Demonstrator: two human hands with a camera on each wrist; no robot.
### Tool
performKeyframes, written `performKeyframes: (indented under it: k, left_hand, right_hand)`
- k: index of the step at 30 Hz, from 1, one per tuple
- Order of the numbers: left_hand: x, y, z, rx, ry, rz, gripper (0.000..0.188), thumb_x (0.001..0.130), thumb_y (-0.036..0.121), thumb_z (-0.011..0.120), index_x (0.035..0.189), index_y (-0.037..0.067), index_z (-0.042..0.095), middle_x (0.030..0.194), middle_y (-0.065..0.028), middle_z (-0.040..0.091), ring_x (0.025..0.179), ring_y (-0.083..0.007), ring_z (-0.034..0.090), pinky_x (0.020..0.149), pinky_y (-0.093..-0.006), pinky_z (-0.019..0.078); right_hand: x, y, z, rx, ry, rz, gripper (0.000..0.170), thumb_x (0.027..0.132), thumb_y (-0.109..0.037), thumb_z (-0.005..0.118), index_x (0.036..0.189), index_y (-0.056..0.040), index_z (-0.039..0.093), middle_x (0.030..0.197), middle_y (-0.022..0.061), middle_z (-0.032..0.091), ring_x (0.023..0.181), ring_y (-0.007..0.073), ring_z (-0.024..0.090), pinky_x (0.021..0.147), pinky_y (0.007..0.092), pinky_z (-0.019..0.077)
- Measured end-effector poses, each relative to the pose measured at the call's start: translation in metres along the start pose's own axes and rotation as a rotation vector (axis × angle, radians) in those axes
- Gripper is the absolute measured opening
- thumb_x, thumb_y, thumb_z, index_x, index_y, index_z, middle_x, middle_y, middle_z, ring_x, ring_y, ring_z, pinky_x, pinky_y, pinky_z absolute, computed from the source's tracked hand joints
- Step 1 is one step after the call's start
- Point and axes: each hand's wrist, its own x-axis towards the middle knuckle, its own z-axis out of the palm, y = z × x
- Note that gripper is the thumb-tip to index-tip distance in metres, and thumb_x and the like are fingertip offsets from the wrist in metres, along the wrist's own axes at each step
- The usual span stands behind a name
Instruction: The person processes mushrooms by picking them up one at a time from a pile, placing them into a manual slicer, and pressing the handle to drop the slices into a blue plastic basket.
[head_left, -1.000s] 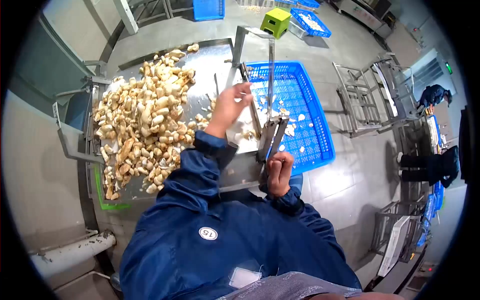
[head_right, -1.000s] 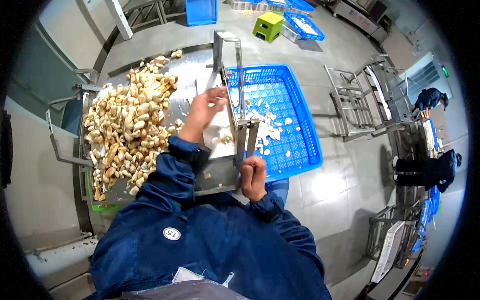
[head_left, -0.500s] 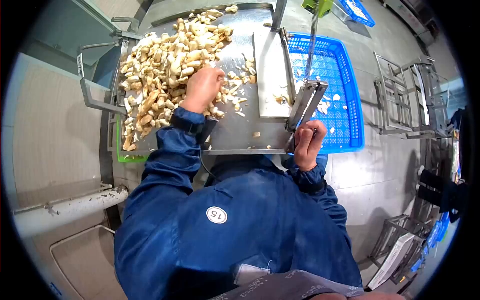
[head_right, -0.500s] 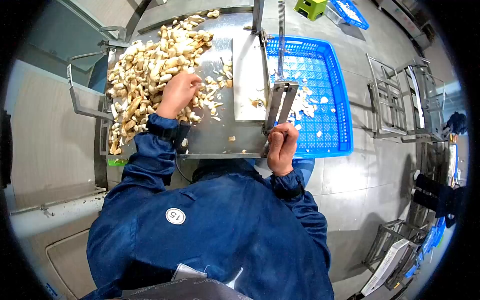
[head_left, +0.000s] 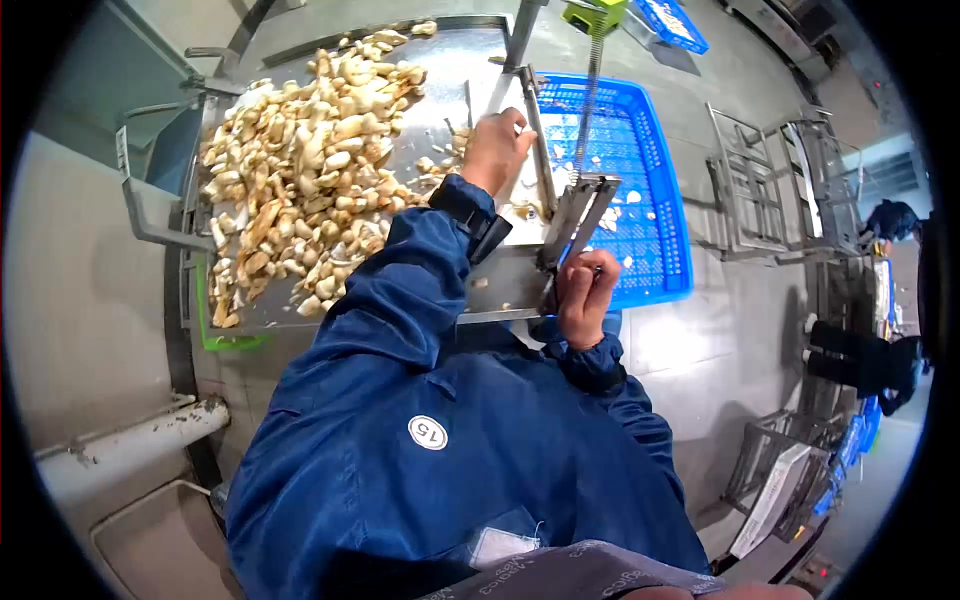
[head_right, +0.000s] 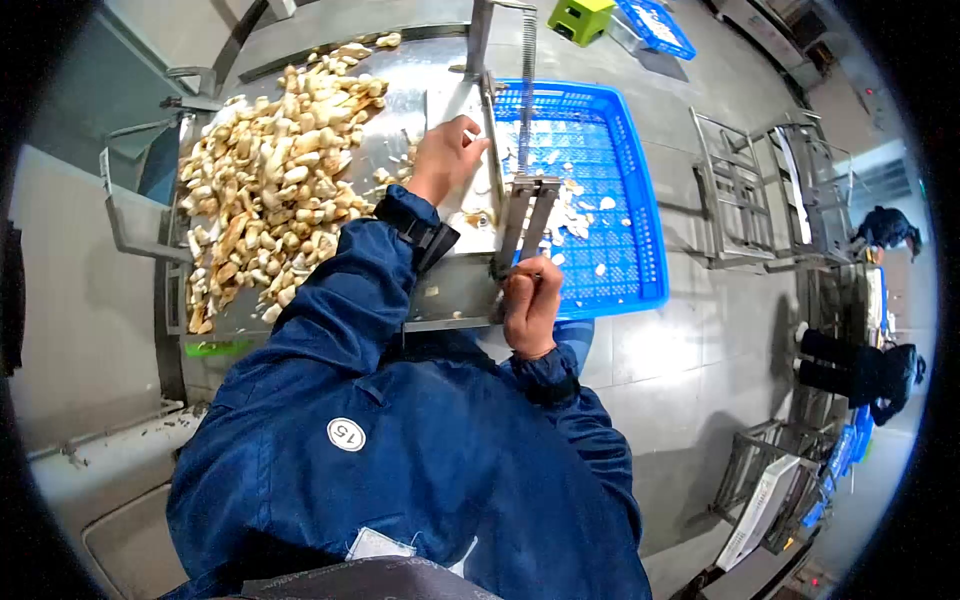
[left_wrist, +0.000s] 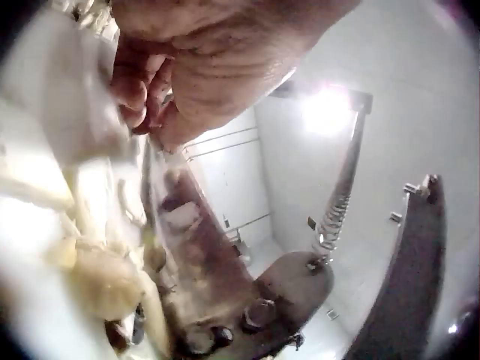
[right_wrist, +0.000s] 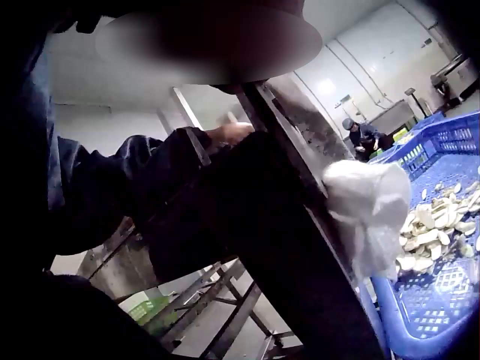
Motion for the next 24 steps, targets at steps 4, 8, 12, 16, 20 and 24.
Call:
performKeyframes:
  k: [4,8,12,16,20,24]
  left_hand:
    - [0.004,-0.005,0.018,0.022,-0.077,-0.044,0.023,0.087,0.023,0.064,0.092,0.001,0.071,0.079,-0.0169,0.069,0.070,-0.0281,0.068,0.064,-0.0352,0.0530]
    - [-0.005,-0.003,0.009,-0.511,-0.092,-0.261,0.012,0.087,0.011,0.066,0.086,0.000,0.071,0.066,-0.0121,0.067,0.050,-0.0138,0.065,0.046,-0.0269,0.0495]
    - [0.001,-0.013,0.011,-0.356,-0.162,-0.185,0.013,0.084,0.016,0.069,0.086,0.004,0.073,0.071,-0.0114,0.069,0.057,-0.0178,0.067,0.057,-0.0300,0.0521]
    - [0.000,-0.014,0.013,-0.330,-0.148,-0.172,0.015,0.083,0.015,0.072,0.090,0.001,0.071,0.073,-0.0072,0.071,0.061,-0.0108,0.065,0.057,-0.0238,0.0510]
    - [0.001,-0.014,0.013,-0.160,-0.095,-0.095,0.016,0.081,0.018,0.073,0.087,0.004,0.072,0.076,-0.0091,0.072,0.067,-0.0143,0.069,0.061,-0.0255,0.0523]
    - [-0.001,-0.015,0.016,-0.318,-0.129,-0.162,0.017,0.081,0.018,0.071,0.089,0.003,0.072,0.078,-0.0109,0.072,0.069,-0.0162,0.069,0.064,-0.0272,0.0530]
  right_hand:
    - [0.000,0.002,0.000,-0.027,0.003,-0.031,0.012,0.100,-0.008,0.045,0.111,-0.0041,0.042,0.081,0.0041,0.050,0.066,0.0097,0.046,0.061,0.0240,0.0411]
    - [0.002,0.000,0.007,-0.012,0.053,-0.039,0.011,0.101,-0.012,0.044,0.108,-0.0049,0.041,0.078,0.0032,0.048,0.062,0.0085,0.043,0.057,0.0233,0.0393]
    - [0.047,-0.059,0.014,0.104,0.037,0.091,0.008,0.103,-0.015,0.042,0.105,-0.0065,0.041,0.072,0.0019,0.045,0.054,0.0070,0.038,0.047,0.0202,0.0322]
    - [0.073,-0.092,0.021,0.073,0.066,0.159,0.008,0.103,-0.015,0.042,0.102,-0.0069,0.041,0.071,0.0011,0.044,0.054,0.0066,0.038,0.047,0.0195,0.0312]
    - [0.010,-0.008,0.014,0.006,0.085,-0.086,0.009,0.103,-0.016,0.042,0.102,-0.0071,0.041,0.070,0.0006,0.043,0.054,0.0061,0.038,0.047,0.0197,0.0315]
    - [0.051,-0.078,0.020,0.136,0.055,0.188,0.008,0.104,-0.015,0.041,0.109,-0.0091,0.042,0.071,-0.0013,0.042,0.055,0.0051,0.035,0.047,0.0194,0.0290]
